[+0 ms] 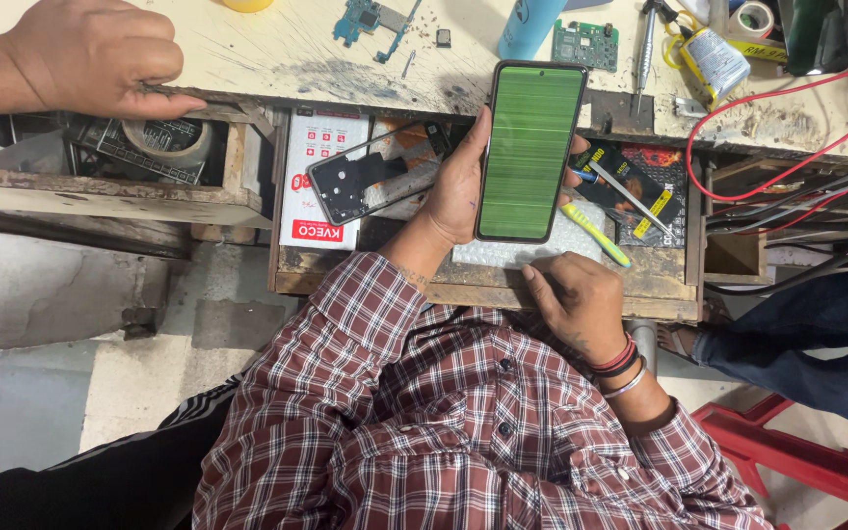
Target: The person inspects a smartphone with a green-striped display, then removes the back cover and uses a screwdriver to unscrew internal components. The person handles the phone, back cover, and screwdriver throughout the clip.
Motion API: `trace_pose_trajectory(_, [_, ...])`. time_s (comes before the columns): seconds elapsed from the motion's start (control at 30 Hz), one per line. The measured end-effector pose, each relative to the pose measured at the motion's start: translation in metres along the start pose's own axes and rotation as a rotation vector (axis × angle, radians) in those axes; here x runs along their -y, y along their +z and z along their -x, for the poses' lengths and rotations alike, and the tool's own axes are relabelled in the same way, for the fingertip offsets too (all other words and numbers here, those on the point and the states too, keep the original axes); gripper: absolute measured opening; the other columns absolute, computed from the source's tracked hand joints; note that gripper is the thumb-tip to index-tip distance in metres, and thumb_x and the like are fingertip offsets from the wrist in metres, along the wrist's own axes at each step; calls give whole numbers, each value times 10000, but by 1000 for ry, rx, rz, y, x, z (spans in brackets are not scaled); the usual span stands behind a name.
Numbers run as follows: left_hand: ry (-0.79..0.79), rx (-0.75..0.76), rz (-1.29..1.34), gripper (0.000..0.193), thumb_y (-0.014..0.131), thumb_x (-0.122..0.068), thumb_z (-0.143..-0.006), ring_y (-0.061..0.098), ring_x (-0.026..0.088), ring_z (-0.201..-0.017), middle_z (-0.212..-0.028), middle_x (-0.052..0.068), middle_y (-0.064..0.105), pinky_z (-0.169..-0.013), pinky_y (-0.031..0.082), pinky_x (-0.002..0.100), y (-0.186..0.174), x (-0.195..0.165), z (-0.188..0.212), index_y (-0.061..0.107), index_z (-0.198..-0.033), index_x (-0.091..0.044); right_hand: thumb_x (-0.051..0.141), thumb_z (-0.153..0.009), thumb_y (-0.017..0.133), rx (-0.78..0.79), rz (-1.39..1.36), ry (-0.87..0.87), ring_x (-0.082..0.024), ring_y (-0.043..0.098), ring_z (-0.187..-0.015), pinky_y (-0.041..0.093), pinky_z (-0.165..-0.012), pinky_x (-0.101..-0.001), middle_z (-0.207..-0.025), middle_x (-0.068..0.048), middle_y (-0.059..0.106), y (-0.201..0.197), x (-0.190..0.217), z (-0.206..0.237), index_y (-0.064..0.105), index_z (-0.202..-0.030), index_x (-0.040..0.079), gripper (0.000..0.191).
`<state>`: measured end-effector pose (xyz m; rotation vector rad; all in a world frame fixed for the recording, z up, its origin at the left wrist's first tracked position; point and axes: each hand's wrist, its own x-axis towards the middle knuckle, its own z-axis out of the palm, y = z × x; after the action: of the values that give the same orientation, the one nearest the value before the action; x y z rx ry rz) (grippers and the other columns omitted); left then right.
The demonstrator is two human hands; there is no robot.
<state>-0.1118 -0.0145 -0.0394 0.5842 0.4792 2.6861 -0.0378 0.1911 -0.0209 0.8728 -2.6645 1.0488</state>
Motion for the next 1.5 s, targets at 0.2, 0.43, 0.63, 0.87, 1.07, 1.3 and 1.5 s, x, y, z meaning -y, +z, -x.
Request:
trace_pose_trajectory(0.2, [0,-1,-6,747,227,-603,-1146,658,317,-1206,-1426,226,574,-1047,568,479,-1,0,1,410,-1602,-40,143,-916,779,1,22,1,-280,661,-648,499,-586,-368,-749,-118,667,1,-1,0,738,-880,27,127])
trace_pose_trajectory(0.43, [8,7,-25,743,226,-598,-1146,659,321,-1212,-1427,230,575,-1052,568,481,-4,2,0,410,-1601,-40,143,-914,779,-9,20,-3,-274,656,-641,494,-576,-366,-747,-113,662,1,-1,0,740,-888,29,123])
trace_pose_trajectory(0.63, [9,11,-23,742,229,-596,-1149,658,323,-1213,-1429,232,574,-1053,567,483,-6,2,0,411,-1602,-37,140,-914,782,-8,14,4,-277,659,-648,496,-582,-369,-749,-116,661,1,0,0,736,-882,26,127])
trace_pose_trajectory(0.87, [1,15,-11,743,229,-600,-1147,653,316,-1218,-1426,225,575,-1050,568,483,-6,2,1,413,-1599,-41,139,-915,780,-11,8,-3,-284,663,-659,503,-594,-371,-762,-121,671,1,1,0,738,-889,27,122])
trace_pose_trajectory(1.07, [17,-10,-65,753,224,-606,-1147,659,331,-1251,-1463,234,582,-1091,571,508,-4,3,1,412,-1599,-33,132,-910,781,-7,10,8,-287,668,-660,505,-594,-368,-764,-126,677,0,1,0,741,-886,27,115])
trace_pose_trajectory(1.3, [13,-10,-37,746,216,-599,-1147,663,335,-1244,-1457,237,582,-1078,576,506,-2,3,1,411,-1593,-34,111,-895,787,-16,-80,3,-229,707,-704,534,-628,-323,-811,-102,715,0,-5,5,745,-904,31,91])
trace_pose_trajectory(1.5, [15,-13,-41,752,215,-606,-1147,662,331,-1238,-1455,240,583,-1056,579,501,0,4,1,408,-1599,-37,72,-904,776,-34,-201,34,-163,691,-694,519,-643,-295,-809,-75,717,-15,3,-2,739,-911,22,63])
